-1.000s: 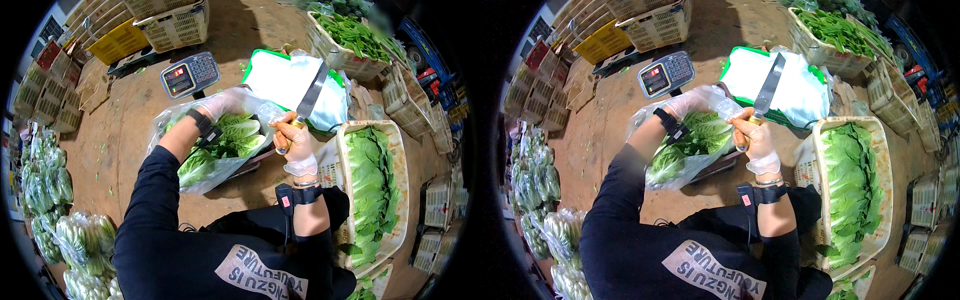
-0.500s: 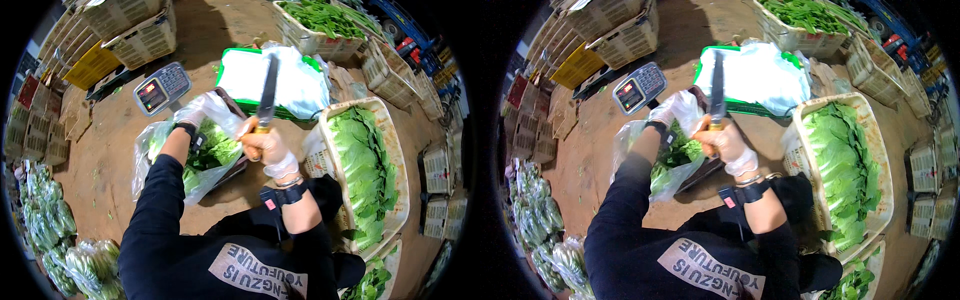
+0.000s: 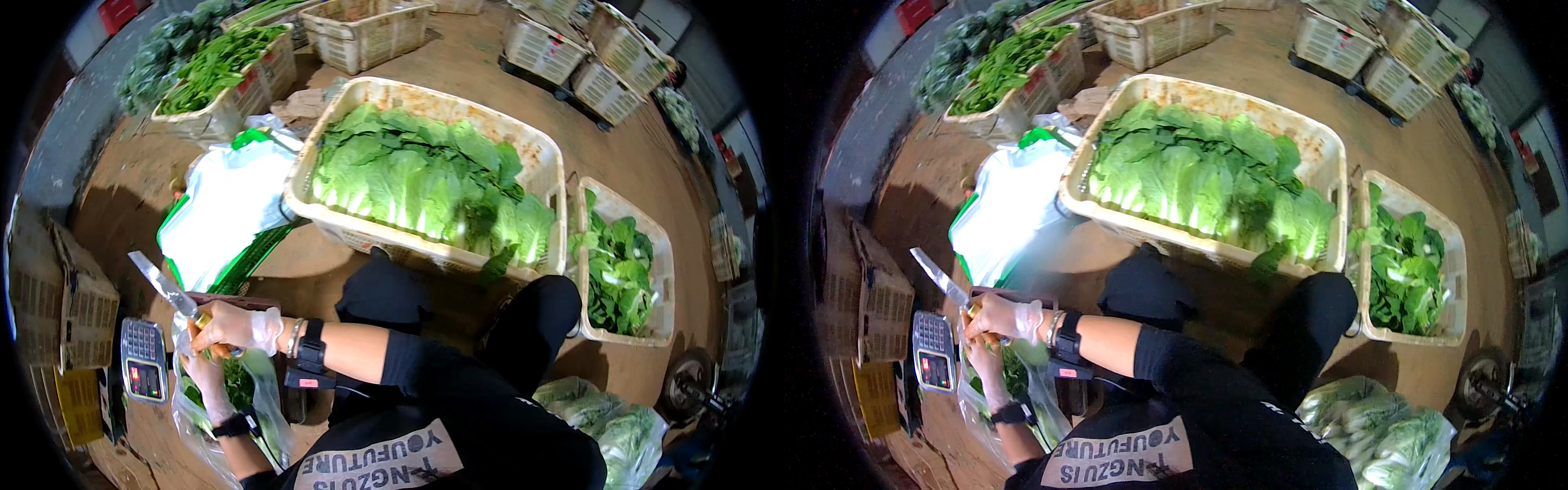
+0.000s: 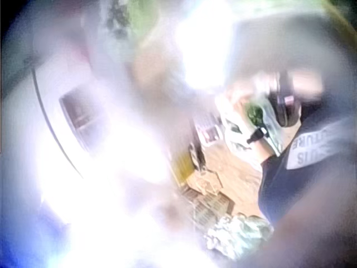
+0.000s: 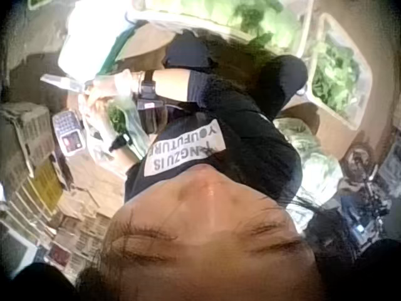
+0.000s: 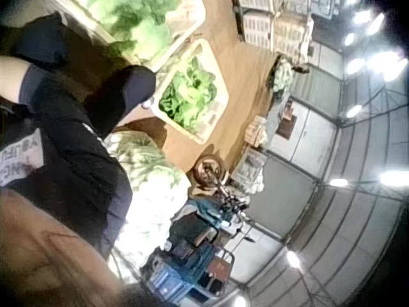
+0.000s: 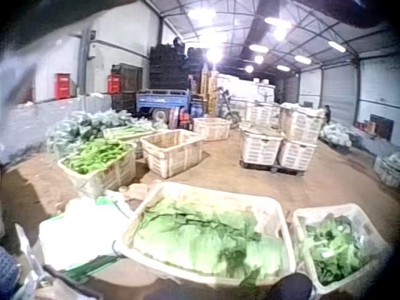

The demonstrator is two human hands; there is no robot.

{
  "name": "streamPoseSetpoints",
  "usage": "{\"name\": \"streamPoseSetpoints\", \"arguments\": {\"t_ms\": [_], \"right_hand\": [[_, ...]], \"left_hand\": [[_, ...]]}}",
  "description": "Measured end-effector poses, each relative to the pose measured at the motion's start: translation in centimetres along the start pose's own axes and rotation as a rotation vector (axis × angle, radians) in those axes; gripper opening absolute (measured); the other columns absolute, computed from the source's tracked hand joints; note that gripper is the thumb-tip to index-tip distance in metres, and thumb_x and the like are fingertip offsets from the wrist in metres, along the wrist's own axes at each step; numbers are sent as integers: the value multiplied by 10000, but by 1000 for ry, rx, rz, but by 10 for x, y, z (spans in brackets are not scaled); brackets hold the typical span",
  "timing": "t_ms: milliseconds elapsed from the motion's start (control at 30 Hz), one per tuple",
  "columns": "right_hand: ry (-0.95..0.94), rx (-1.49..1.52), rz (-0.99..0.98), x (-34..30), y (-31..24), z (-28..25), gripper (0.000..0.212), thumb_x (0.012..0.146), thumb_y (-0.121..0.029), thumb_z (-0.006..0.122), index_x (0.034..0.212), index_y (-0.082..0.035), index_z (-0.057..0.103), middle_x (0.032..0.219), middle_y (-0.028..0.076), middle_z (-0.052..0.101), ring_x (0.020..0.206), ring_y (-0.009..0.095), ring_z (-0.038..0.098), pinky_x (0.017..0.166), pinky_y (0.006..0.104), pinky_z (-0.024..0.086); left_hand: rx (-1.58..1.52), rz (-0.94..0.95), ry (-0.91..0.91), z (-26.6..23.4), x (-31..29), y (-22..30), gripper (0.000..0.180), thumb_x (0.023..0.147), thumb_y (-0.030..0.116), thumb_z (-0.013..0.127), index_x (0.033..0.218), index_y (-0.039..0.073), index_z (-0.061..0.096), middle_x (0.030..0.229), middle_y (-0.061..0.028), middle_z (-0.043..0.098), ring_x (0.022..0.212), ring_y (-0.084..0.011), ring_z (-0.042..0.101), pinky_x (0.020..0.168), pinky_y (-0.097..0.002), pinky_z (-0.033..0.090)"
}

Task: The person trims the root ends of leafy vegetables with a knife, removes outer leaves, and places the cleaned vegetables into a plastic bag on a digital scale.

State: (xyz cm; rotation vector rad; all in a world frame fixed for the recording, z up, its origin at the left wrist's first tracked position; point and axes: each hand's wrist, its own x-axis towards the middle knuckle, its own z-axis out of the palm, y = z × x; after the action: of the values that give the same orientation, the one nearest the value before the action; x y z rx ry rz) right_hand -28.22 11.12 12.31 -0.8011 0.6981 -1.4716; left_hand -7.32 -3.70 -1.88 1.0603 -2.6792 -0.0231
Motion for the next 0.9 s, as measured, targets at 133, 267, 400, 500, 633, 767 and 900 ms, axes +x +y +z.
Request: {"name": "streamPoseSetpoints", "arguments": {"t_ms": [133, 267, 400, 500, 633, 767, 900], "right_hand": [[56, -94, -36, 10, 13, -2, 157, 633, -111, 696, 717, -35, 587, 517, 28, 523, 392, 114, 471, 374, 259, 343], [235, -312, -95, 17, 37, -35, 197, 616, -143, 696, 731, -27, 586, 556, 43, 549, 410, 129, 505, 370, 265, 392], [310, -303, -1, -32, -24, -29, 225, 651, -167, 670, 801, -22, 586, 614, 48, 569, 464, 130, 538, 409, 272, 452], [444, -599, -174, -77, -63, -82, 383, 669, -318, 678, 878, -3, 617, 635, 100, 609, 499, 160, 585, 487, 299, 482], [879, -1209, -168, -239, -145, -153, 336, 701, -284, 662, 909, -22, 635, 795, 181, 641, 710, 269, 630, 668, 349, 496], [921, -1261, 429, -390, -161, -190, 565, 684, -336, 712, 1138, -36, 561, 948, 183, 626, 803, 256, 619, 726, 349, 496], [805, -1230, 659, -436, -113, -236, 607, 603, -296, 735, 1104, 2, 566, 904, 199, 638, 819, 277, 633, 728, 332, 505]], "left_hand": [[389, -452, -297, 117, -62, -54, 716, 834, 523, 468, 1423, 203, 217, 1445, -138, 246, 1227, -395, 346, 954, -546, 342], [236, -446, -383, 104, -31, -26, 716, 854, 566, 409, 1434, 228, 158, 1479, -101, 175, 1259, -423, 297, 977, -563, 301], [270, -511, -325, 59, -37, -21, 709, 865, 577, 382, 1435, 227, 149, 1479, -123, 168, 1271, -439, 267, 980, -576, 285], [288, -414, -144, 38, -28, 13, 673, 866, 498, 451, 1397, 145, 235, 1415, -137, 284, 1238, -352, 351, 985, -499, 317], [168, -191, 26, -52, -24, 62, 564, 856, 409, 495, 1306, 110, 334, 1306, -119, 378, 1151, -300, 417, 931, -430, 361], [37, 130, 39, -131, -24, 151, 455, 846, 320, 540, 1214, 74, 434, 1198, -101, 472, 1063, -247, 483, 878, -362, 405], [141, 587, 65, -169, -29, 242, 349, 836, 230, 585, 1123, 39, 534, 1089, -83, 565, 976, -194, 548, 824, -293, 449]]}}
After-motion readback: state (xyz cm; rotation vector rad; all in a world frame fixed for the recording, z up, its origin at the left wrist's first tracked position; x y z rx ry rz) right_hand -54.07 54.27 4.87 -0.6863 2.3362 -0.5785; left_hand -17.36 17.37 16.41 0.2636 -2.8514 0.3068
